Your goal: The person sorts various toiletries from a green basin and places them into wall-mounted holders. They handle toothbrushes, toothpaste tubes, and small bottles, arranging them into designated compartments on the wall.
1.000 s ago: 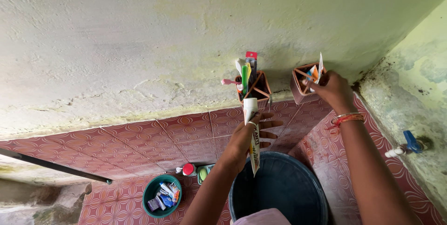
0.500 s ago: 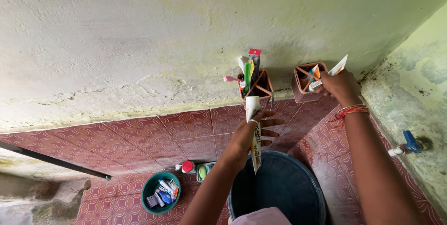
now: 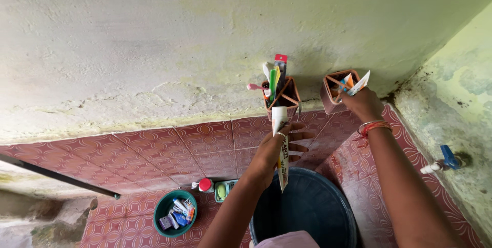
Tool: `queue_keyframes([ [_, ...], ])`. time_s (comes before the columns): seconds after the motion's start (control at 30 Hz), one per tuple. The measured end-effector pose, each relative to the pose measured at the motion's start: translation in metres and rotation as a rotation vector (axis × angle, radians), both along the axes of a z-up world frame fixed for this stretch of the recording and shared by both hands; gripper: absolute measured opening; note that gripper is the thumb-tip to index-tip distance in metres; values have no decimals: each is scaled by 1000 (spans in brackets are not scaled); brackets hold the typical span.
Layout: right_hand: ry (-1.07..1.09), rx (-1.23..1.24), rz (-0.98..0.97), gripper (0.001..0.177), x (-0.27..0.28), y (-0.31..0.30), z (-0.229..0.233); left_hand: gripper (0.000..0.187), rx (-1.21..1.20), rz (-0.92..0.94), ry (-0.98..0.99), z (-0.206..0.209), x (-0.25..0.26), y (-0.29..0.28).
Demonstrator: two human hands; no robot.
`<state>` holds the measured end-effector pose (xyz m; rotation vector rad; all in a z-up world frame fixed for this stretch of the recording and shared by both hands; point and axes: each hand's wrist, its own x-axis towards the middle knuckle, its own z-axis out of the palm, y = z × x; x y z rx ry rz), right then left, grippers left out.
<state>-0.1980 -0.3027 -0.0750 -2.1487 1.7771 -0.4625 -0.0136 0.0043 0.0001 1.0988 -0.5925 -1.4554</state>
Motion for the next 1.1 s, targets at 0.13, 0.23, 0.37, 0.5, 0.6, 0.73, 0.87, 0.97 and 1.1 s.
queue_keyframes([
  [0.13, -255, -375, -59, 63, -2, 21, 11, 44, -19, 11, 1, -1, 4, 4],
  [0.23, -372, -420, 93, 52, -5, 24, 15, 44, -18, 7, 6, -2, 4, 4],
  [0.37, -177, -255, 130, 41, -2, -7, -14, 46, -52, -8, -4, -1, 0, 5],
  [0.5, -176, -272, 176, 43, -4, -29, -33, 48, -97, -10, -14, 1, -3, 1],
  [0.6, -206, -127, 180, 62, -5, -13, -4, 53, -87, -14, -33, 3, -6, -6],
  [0.73, -288, -245, -18, 81, -8, 55, 54, 61, -105, 0, -140, 7, -12, -15],
  [0.87, -705, -90, 364, 58, -15, 119, 71, 67, 87, 10, -203, 8, -23, -43],
  [0.97, -840, 415, 747, 61, -18, 142, 78, 71, -49, 1, -263, 3, -33, -71],
  [1.1, -622, 574, 559, 66, -30, 132, 97, 75, -276, -9, -216, -26, -44, -108],
])
